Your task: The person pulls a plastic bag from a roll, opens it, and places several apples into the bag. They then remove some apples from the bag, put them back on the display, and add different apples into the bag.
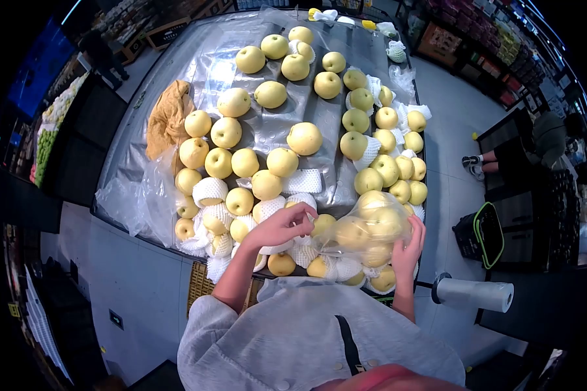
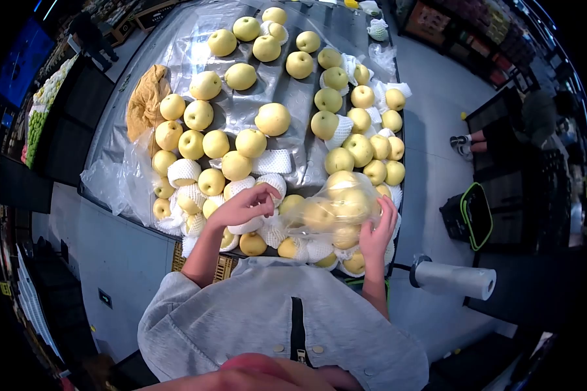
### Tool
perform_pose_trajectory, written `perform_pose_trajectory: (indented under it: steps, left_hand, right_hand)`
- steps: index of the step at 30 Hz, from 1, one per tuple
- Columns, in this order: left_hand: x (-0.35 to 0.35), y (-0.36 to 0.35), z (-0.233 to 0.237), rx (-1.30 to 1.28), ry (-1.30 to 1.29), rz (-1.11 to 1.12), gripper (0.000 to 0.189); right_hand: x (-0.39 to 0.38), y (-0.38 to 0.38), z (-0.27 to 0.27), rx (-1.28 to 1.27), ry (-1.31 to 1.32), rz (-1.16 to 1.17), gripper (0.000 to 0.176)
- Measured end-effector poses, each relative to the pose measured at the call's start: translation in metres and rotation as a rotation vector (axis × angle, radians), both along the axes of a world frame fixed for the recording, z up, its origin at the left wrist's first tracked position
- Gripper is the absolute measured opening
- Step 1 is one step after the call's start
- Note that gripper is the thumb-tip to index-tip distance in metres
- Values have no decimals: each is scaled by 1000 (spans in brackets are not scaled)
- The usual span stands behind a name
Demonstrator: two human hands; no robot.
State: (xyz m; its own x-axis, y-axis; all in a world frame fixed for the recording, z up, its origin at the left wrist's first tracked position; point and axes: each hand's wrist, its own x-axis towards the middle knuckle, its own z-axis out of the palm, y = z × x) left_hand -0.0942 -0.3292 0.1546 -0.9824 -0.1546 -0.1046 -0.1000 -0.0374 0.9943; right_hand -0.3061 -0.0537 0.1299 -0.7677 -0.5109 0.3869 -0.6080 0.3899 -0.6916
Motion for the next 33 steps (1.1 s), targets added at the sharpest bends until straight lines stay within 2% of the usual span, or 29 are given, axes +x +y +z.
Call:
perform_pose_trajectory:
  steps: [4, 6, 9, 10, 12, 15, 16, 19, 23, 27, 29, 32, 33]
  left_hand:
    - [-25, -71, 28, -69, 37, 369, 14]
    - [-46, -128, 36, -361, 126, 572, 17]
    - [-85, -207, 75, -813, 192, 870, 23]
    - [-98, -234, 81, -1051, 243, 931, 30]
    - [-123, -274, 90, -1287, -48, 1011, 56]
    - [-155, -321, 66, -1397, -151, 1047, 73]
    - [-165, -331, 55, -1341, -222, 1009, 83]
    - [-175, -325, 51, -1224, -258, 1041, 81]
    - [-164, -319, 56, -1179, -44, 1065, 81]
    - [-156, -287, 82, -1319, 552, 1088, 85]
    - [-142, -241, 111, -1327, 645, 1064, 89]
    - [-117, -181, 138, -1462, 837, 1007, 84]
    - [-113, -171, 138, -1483, 1048, 957, 82]
  right_hand:
    - [-3, -8, -16, -118, 92, -33, 46]
    - [-1, -10, -22, -175, 124, -53, 41]
    - [0, -13, -22, -188, 130, -66, 37]
    - [0, -13, -23, -191, 134, -67, 37]
    - [0, -12, -26, -197, 146, -71, 36]
    - [-2, -12, -29, -207, 132, -84, 37]
    - [-3, -12, -29, -205, 136, -83, 37]
    - [-4, -11, -30, -209, 144, -87, 37]
    - [-4, -11, -28, -232, 165, -72, 38]
    - [-5, -7, -30, -235, 149, -68, 41]
    - [-5, -8, -32, -252, 138, -65, 42]
    - [-4, -8, -27, -256, 127, -53, 42]
    - [-3, -7, -27, -262, 135, -46, 42]
